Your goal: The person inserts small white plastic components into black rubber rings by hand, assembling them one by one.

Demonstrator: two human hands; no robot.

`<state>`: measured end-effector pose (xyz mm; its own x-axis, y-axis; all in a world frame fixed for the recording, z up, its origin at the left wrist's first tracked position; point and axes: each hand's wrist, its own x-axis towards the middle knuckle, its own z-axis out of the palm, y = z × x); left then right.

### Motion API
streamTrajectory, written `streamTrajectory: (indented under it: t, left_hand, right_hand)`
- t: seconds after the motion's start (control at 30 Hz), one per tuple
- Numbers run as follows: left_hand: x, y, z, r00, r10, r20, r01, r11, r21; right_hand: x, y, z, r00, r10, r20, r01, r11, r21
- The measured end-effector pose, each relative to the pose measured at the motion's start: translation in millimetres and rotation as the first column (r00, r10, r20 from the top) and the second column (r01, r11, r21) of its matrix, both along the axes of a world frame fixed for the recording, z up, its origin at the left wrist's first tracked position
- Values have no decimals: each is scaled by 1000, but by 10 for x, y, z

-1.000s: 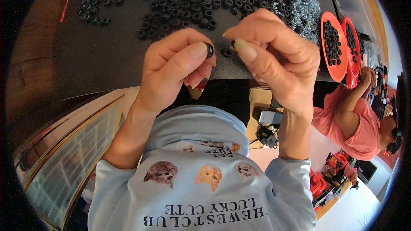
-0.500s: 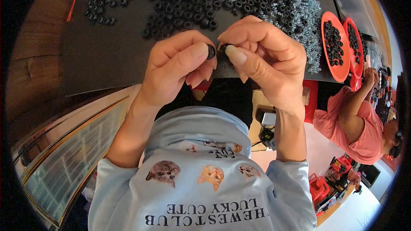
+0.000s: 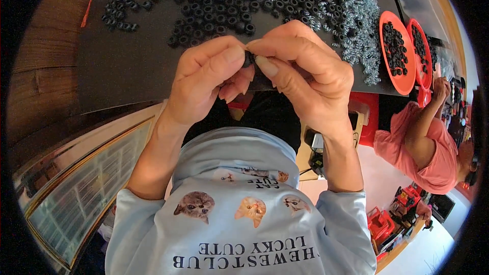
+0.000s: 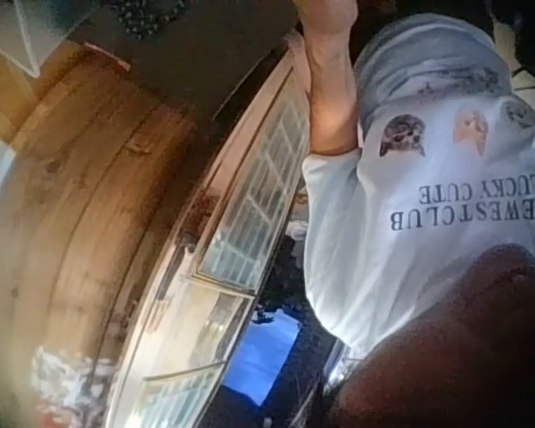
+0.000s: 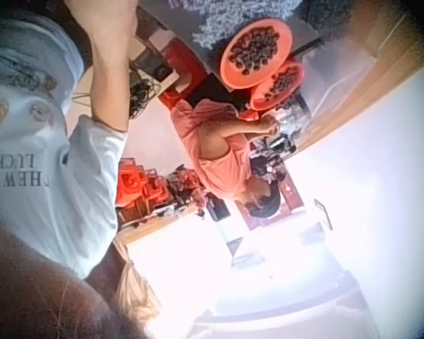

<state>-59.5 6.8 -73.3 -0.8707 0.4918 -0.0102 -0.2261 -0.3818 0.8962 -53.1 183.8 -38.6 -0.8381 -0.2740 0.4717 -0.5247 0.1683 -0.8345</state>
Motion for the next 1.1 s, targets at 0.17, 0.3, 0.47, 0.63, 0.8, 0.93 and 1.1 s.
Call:
streamTrajectory:
  t: [0.17, 0.3, 0.47, 0.63, 0.8, 0.93, 1.1]
  left_hand:
    - [7, 0, 12, 1000, -8, -18, 8, 1000, -2]
    - [0, -16, -11, 999, -27, -29, 26, 999, -22]
    - [14, 1, 15, 999, -27, -32, 26, 999, -19]
    - [25, -4, -11, 996, -46, -76, 42, 998, -44]
    - [22, 12, -8, 992, -45, -116, 39, 998, -54]
    - [19, 10, -8, 985, -64, -162, 58, 998, -38]
    - [24, -3, 2, 976, -80, -205, 66, 995, -72]
  right_hand:
    - [33, 10, -18, 960, 87, 267, -29, 976, -215]
    - [7, 3, -20, 958, 127, 256, -56, 962, -268]
    - [50, -26, -57, 992, -56, -113, 57, 998, 2]
    - [72, -21, -115, 991, -53, -124, 50, 998, -22]
    - [91, 3, -111, 989, -48, -138, 44, 999, -25]
    - [102, 7, -85, 992, 44, 122, -19, 980, -199]
    - [101, 67, -156, 981, 133, 144, -98, 969, -225]
